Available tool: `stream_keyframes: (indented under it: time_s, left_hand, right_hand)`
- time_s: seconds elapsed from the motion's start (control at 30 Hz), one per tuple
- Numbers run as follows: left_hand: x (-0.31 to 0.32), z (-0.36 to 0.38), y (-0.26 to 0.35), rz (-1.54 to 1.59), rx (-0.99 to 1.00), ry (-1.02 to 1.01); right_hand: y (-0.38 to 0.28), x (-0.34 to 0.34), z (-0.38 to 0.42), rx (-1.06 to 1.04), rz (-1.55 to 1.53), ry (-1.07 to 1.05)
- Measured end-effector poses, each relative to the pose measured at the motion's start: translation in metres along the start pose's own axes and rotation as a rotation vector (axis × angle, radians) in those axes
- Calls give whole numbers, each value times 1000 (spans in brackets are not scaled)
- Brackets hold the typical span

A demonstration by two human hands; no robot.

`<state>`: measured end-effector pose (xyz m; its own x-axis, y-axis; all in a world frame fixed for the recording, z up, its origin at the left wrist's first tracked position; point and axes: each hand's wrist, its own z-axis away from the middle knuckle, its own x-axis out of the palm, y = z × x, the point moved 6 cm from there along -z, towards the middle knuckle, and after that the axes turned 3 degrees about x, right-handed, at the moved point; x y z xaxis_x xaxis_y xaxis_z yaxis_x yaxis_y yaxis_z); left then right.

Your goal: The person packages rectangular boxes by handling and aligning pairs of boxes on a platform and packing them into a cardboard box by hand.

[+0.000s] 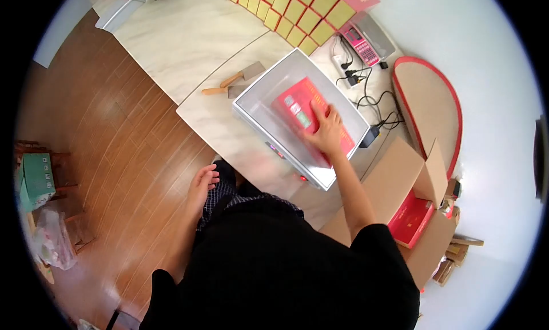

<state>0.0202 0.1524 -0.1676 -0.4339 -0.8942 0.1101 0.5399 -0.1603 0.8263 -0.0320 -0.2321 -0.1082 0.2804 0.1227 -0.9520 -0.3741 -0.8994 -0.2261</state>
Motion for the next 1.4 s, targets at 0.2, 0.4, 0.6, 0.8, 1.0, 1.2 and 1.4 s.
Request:
stream_keyframes:
  time_s: [0.2, 0.4, 0.6, 0.8, 1.0, 1.2, 1.4]
  left_hand:
    - [20, -10, 13, 31, 57, -103]
    - [116, -1, 58, -18, 153, -444]
    - [256, 75, 100, -8, 238, -1062]
    - [292, 100, 75, -238, 190, -1245]
    - [314, 96, 82, -320, 133, -1259]
    - [332, 70, 134, -478, 371, -1300]
    - [346, 77, 196, -613, 544, -1397]
  right_hand:
    - [-46, -28, 77, 8, -142, -186]
    - [-11, -60, 149, 711, -2015, -228]
    - [-40, -99, 184, 540, -2571, 127]
    - [-7, -85, 225, 610, -2506, 457]
    - [47, -113, 264, 588, -2345, 865]
    - [63, -188, 281, 424, -2185, 840]
    - [75, -231, 297, 649, -1619, 811]
